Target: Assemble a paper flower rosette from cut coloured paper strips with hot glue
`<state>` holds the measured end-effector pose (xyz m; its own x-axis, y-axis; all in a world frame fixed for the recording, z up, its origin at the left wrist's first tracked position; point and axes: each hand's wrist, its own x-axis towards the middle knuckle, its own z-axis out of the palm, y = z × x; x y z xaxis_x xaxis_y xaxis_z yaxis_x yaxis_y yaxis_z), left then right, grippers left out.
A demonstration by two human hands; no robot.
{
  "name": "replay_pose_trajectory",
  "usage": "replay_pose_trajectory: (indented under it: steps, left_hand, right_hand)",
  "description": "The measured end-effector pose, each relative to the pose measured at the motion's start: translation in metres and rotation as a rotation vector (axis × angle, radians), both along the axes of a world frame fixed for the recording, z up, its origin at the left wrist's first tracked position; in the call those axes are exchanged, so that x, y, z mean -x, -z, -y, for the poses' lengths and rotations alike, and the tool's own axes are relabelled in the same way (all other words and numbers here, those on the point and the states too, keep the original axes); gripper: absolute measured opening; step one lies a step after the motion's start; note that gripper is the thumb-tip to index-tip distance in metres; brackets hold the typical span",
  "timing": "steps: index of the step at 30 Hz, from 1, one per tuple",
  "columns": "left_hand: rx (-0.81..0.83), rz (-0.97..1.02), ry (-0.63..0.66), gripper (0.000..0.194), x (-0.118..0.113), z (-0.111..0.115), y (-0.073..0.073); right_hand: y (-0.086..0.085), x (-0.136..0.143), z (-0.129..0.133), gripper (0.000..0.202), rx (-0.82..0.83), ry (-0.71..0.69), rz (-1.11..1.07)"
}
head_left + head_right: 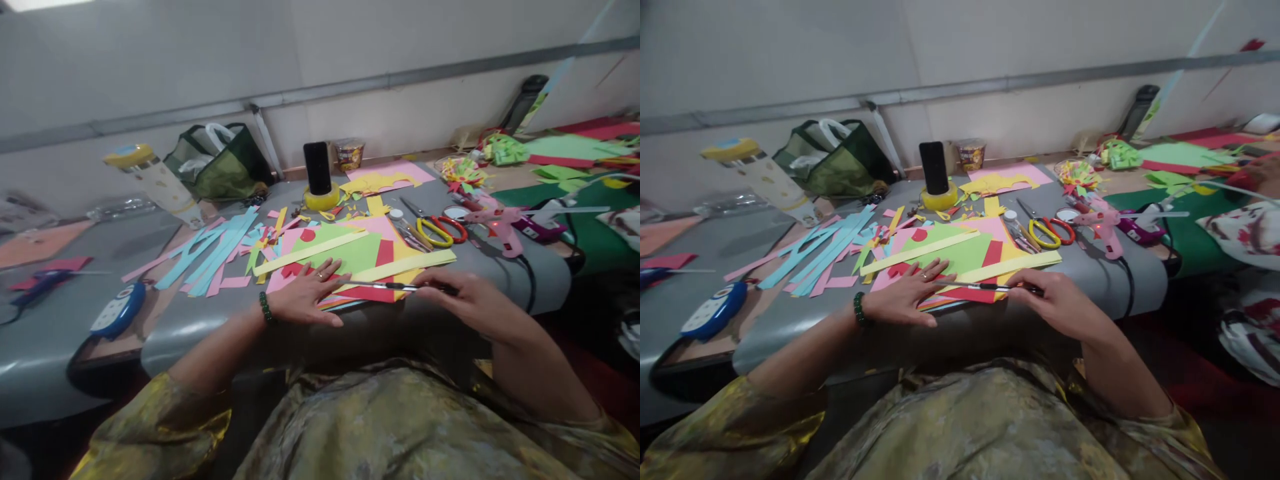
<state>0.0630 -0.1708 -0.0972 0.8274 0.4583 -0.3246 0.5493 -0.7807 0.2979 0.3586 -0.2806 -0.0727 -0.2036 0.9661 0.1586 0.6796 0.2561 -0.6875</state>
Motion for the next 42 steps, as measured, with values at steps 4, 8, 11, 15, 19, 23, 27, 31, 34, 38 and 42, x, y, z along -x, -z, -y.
replay_pose_trajectory:
  steps: [4,8,11,15,19,23,27,31,34,38,42]
  left_hand:
    - [-0.048,0.079,-0.130,0.079,-0.005,0.001,-0.005]
    - [-0.239,0.183,-0.203,0.060,-0.033,0.009,-0.012]
    - [-0.269,0.089,-0.151,0.041,-0.059,0.018,-0.018]
    - [-0.290,-0.039,-0.201,0.039,-0.077,0.022,-0.024]
    - [-0.066,0.125,-0.400,0.029,-0.069,-0.001,-0.027]
    - [0.596,0.333,-0.661,0.028,-0.041,-0.035,-0.027]
    - [1.035,0.500,-0.813,0.031,-0.012,-0.054,-0.017]
    - [1.190,0.629,-0.839,0.043,0.006,-0.060,-0.007]
    - [1.160,0.645,-0.794,0.043,0.010,-0.061,-0.012]
    - [0.967,0.611,-0.665,0.034,0.007,-0.061,-0.033]
    - [0.807,0.605,-0.561,0.034,0.004,-0.059,-0.055]
  right_hand:
    - [-0.008,-0.043,-0.005,0.041,-0.176,0.313,0.057]
    - [-0.006,-0.066,-0.043,0.036,-0.219,0.393,0.218]
    - [-0.007,-0.070,-0.076,0.034,-0.153,0.349,0.346]
    - [-0.003,-0.070,-0.112,0.033,-0.096,0.305,0.460]
    - [0.010,-0.070,-0.133,0.032,-0.022,0.298,0.503]
    - [0.022,-0.074,-0.143,0.030,0.036,0.211,0.573]
    - [0.032,-0.079,-0.147,0.030,-0.042,0.102,0.560]
    - [0.030,-0.081,-0.146,0.032,-0.060,0.091,0.637]
    - [0.009,-0.071,-0.141,0.033,-0.177,0.119,0.613]
    - [-0.029,-0.024,-0.136,0.036,-0.344,-0.092,0.423]
    - [-0.036,0.034,-0.148,0.044,-0.223,-0.458,0.251]
